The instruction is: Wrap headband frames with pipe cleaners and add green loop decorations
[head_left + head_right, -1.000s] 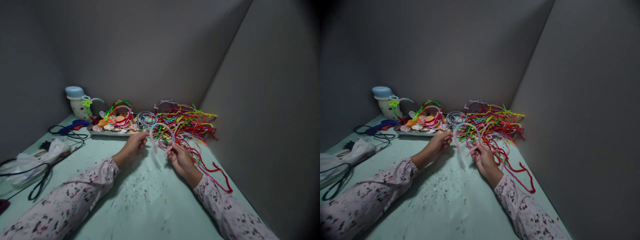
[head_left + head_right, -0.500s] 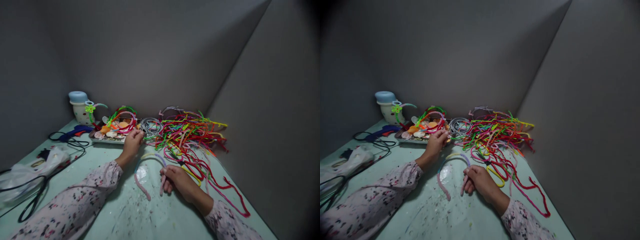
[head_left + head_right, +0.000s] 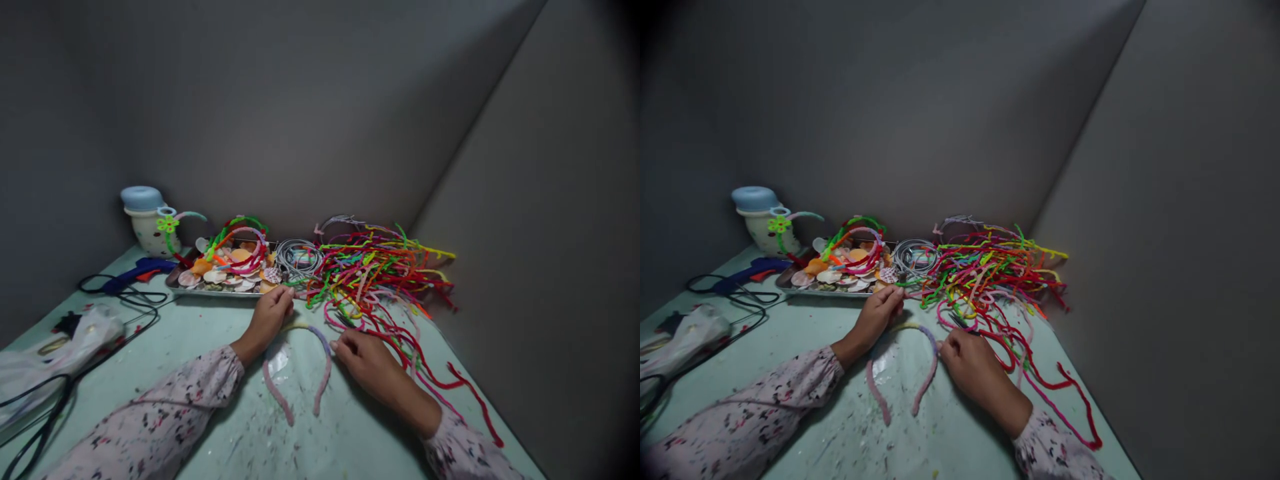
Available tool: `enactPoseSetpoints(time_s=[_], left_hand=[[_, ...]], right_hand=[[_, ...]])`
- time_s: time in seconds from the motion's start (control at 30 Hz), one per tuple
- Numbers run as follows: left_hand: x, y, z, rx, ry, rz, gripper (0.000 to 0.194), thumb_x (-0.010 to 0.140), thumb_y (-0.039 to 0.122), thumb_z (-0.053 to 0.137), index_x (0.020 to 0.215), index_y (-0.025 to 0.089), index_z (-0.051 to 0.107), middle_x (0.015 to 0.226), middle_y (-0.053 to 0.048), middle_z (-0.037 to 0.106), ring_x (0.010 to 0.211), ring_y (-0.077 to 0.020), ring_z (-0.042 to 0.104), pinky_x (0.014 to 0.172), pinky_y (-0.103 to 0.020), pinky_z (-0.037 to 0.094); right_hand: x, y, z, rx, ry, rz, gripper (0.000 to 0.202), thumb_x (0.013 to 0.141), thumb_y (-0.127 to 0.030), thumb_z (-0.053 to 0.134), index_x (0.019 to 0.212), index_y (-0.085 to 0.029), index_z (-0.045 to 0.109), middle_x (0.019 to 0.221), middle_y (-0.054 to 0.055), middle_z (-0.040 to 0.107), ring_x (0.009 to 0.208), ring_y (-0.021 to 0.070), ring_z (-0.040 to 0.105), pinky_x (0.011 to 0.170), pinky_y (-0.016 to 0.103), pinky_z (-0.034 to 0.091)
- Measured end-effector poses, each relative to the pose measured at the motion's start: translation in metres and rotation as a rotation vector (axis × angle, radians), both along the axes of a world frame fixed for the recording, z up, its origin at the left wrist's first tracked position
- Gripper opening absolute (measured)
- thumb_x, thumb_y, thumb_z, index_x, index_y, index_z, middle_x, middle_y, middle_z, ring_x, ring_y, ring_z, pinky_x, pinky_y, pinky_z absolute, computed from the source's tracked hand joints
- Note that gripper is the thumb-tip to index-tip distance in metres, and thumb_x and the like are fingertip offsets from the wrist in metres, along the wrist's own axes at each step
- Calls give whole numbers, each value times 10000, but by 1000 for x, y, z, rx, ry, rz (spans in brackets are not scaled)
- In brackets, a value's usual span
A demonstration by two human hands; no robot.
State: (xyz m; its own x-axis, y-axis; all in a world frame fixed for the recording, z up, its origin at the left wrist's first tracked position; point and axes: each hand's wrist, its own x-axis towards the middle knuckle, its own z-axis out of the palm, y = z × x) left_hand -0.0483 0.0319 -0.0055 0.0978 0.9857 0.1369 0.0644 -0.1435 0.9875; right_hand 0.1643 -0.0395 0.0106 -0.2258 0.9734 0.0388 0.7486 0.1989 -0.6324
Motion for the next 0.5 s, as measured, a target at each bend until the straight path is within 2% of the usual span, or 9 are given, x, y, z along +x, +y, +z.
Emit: enactPoseSetpoints(time_s=[0.1, 0.2, 0.3, 0.5], left_hand=[[-1, 3, -1, -18, -30, -2, 369, 863, 512, 493, 834, 161, 602, 537, 40, 482, 436, -77, 377, 430, -190, 262], [-2, 4, -2, -37, -35, -12, 374, 856, 516, 500, 828, 156, 599, 536, 37, 487, 431, -72, 374, 424, -186, 253], [-1, 7, -5, -56, -21, -19, 368, 864, 502, 487, 829, 152, 593, 536, 39, 482, 430, -72, 364, 419, -185, 243], [0, 13, -12, -60, 73, -44, 319, 863, 452, 495, 824, 150, 591, 538, 46, 476, 443, -74, 344, 426, -187, 233]], right_hand=[[-6, 4, -1, 11, 19, 14, 180, 851, -358, 544, 891, -189, 593, 680, 3, 605, 616, 152, 530, 559, 258, 301], [-12, 8, -2, -11, 37, 41, 261, 818, -312, 592, 1046, -186, 584, 694, 5, 603, 631, 159, 542, 568, 255, 319], [-15, 9, -7, -7, 72, 49, 237, 827, -290, 577, 1037, -182, 594, 682, -3, 585, 636, 157, 540, 572, 251, 335], [-12, 8, -14, 32, 243, -61, 242, 889, -342, 490, 1022, -176, 606, 697, 0, 609, 596, 148, 534, 549, 250, 374]])
